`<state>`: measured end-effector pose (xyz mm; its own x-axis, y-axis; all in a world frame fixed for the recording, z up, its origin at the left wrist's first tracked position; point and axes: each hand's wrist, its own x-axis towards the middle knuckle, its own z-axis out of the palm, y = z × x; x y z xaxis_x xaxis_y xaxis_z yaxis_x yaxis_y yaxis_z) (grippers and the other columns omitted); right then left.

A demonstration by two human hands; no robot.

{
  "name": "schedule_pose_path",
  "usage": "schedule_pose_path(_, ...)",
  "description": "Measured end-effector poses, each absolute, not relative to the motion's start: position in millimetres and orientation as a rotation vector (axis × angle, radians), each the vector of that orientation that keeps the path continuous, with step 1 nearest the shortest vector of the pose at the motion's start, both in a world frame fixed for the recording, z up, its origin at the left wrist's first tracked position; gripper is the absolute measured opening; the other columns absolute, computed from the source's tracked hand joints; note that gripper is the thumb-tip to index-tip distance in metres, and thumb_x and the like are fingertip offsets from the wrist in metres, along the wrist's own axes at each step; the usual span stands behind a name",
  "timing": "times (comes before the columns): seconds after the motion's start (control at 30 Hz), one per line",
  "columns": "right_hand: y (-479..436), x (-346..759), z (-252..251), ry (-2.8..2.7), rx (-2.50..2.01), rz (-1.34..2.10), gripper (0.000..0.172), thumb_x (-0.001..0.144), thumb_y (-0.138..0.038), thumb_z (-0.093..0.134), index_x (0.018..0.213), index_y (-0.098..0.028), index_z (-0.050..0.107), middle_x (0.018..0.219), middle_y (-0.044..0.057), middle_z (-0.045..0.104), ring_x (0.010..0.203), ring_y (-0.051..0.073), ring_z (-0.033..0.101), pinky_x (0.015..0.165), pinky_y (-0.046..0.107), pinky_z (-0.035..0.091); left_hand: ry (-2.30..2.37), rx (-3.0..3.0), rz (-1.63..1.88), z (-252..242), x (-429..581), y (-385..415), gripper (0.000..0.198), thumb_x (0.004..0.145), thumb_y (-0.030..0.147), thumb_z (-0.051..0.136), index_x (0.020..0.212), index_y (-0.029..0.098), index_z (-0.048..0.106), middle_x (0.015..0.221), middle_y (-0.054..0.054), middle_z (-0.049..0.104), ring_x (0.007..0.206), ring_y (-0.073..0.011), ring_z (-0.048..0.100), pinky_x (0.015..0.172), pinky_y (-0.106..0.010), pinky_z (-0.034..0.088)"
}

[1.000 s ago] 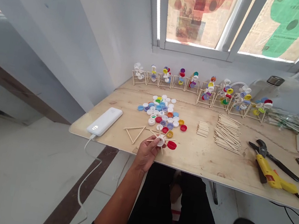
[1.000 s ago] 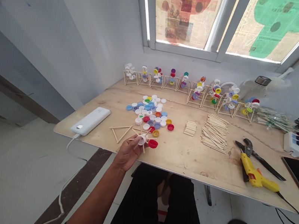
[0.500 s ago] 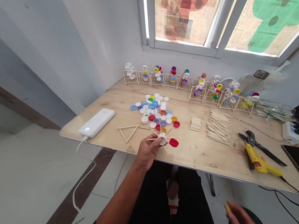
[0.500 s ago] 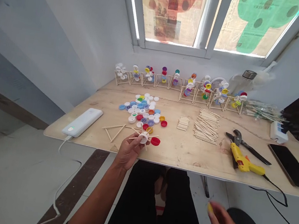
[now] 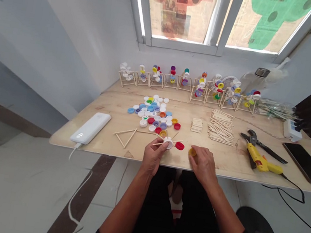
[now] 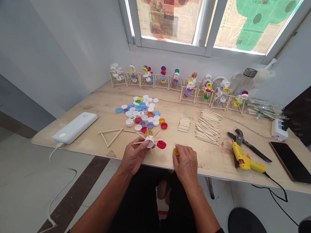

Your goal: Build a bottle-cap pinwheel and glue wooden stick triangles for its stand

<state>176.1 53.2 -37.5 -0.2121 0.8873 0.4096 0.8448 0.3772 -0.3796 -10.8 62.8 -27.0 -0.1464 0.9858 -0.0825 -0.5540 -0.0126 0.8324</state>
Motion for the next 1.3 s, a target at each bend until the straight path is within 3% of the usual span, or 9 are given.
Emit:
schedule_pose_path(0.17, 38.3, 196.6, -22.3, -1.915, -1.437, 0.19, 0.028, 0.086, -0.027, 0.049, 0.112, -0.021, 0.057, 0.108, 0.009, 0.065, 0.102, 0.025, 0.056, 0.088, 0.042, 0.044, 0.881, 0.689, 1.498, -31.1, -13.4, 61.7, 0.023, 0.062, 0.026, 0.079, 0.08, 0.017, 0.068, 0.079, 0.0, 0.066, 0.073, -0.0112, 0.06, 0.073, -0.023, 0.047)
schedule_pose_path(0.33, -19.0, 204.8, -24.7, -1.453, -1.527, 0.364, 0.023, 0.089, -0.031, 0.046, 0.102, -0.022, 0.062, 0.101, 0.008, 0.067, 0.098, 0.022, 0.06, 0.089, 0.039, 0.047, 0.877, 0.699, 1.523, -34.0, -13.5, 63.0, 0.024, 0.062, 0.027, 0.079, 0.081, 0.016, 0.069, 0.083, -0.002, 0.067, 0.077, -0.0123, 0.061, 0.077, -0.025, 0.048)
schedule_pose_path(0.5, -98.5, 168.3, -65.3, -1.227, -1.462, 1.068, 0.029, 0.089, -0.041, 0.046, 0.099, -0.021, 0.064, 0.088, 0.007, 0.069, 0.08, 0.019, 0.065, 0.071, 0.031, 0.055, 0.909, 0.69, 1.528, -31.9, -11.7, 62.6, 0.027, 0.058, 0.027, 0.08, 0.081, 0.016, 0.069, 0.082, -0.002, 0.068, 0.075, -0.0134, 0.062, 0.075, -0.025, 0.05)
schedule_pose_path(0.57, -123.5, 161.3, -80.2, -1.237, -1.466, 1.175, 0.031, 0.087, -0.045, 0.048, 0.1, -0.021, 0.064, 0.083, 0.006, 0.068, 0.074, 0.019, 0.065, 0.064, 0.029, 0.055, 0.912, 0.682, 1.521, -31.4, -11.8, 62.0, 0.027, 0.058, 0.026, 0.081, 0.08, 0.016, 0.069, 0.081, -0.002, 0.067, 0.075, -0.0135, 0.062, 0.075, -0.025, 0.05)
schedule_pose_path(0.7, -143.8, 186.3, -90.3, -1.5, -1.526, 0.836, 0.031, 0.083, -0.047, 0.051, 0.101, -0.026, 0.065, 0.081, 0.006, 0.067, 0.078, 0.022, 0.065, 0.063, 0.031, 0.055, 0.913, 0.681, 1.524, -32.9, -12.2, 61.9, 0.028, 0.059, 0.027, 0.08, 0.082, 0.016, 0.069, 0.081, -0.003, 0.067, 0.075, -0.0143, 0.062, 0.074, -0.026, 0.051)
schedule_pose_path(0.87, -102.6, 272.6, -59.1, -1.664, -1.568, 0.111, 0.024, 0.084, -0.032, 0.052, 0.102, -0.025, 0.065, 0.089, 0.009, 0.067, 0.088, 0.027, 0.064, 0.081, 0.044, 0.052, 0.918, 0.697, 1.525, -33.5, -11.3, 62.2, 0.027, 0.059, 0.026, 0.08, 0.082, 0.016, 0.069, 0.082, -0.003, 0.067, 0.076, -0.0145, 0.062, 0.074, -0.026, 0.051)
schedule_pose_path(1.03, -37.2, 362.9, -22.8, -1.618, -1.741, -0.481, 0.034, 0.084, -0.025, 0.048, 0.117, -0.019, 0.057, 0.105, 0.012, 0.065, 0.101, 0.026, 0.059, 0.093, 0.044, 0.044, 0.905, 0.699, 1.503, -31.7, -12.9, 60.7, 0.024, 0.059, 0.025, 0.08, 0.078, 0.015, 0.068, 0.08, -0.002, 0.067, 0.075, -0.0137, 0.062, 0.073, -0.024, 0.05)
schedule_pose_path(1.3, 19.5, 416.4, -24.5, -2.078, -1.919, -0.511, 0.048, 0.08, -0.029, 0.047, 0.126, -0.017, 0.05, 0.123, 0.013, 0.057, 0.109, 0.03, 0.052, 0.086, 0.045, 0.044, 0.914, 0.728, 1.464, -30.4, -14.5, 60.6, 0.023, 0.058, 0.025, 0.08, 0.075, 0.015, 0.067, 0.076, -0.002, 0.066, 0.073, -0.0129, 0.061, 0.071, -0.023, 0.047)
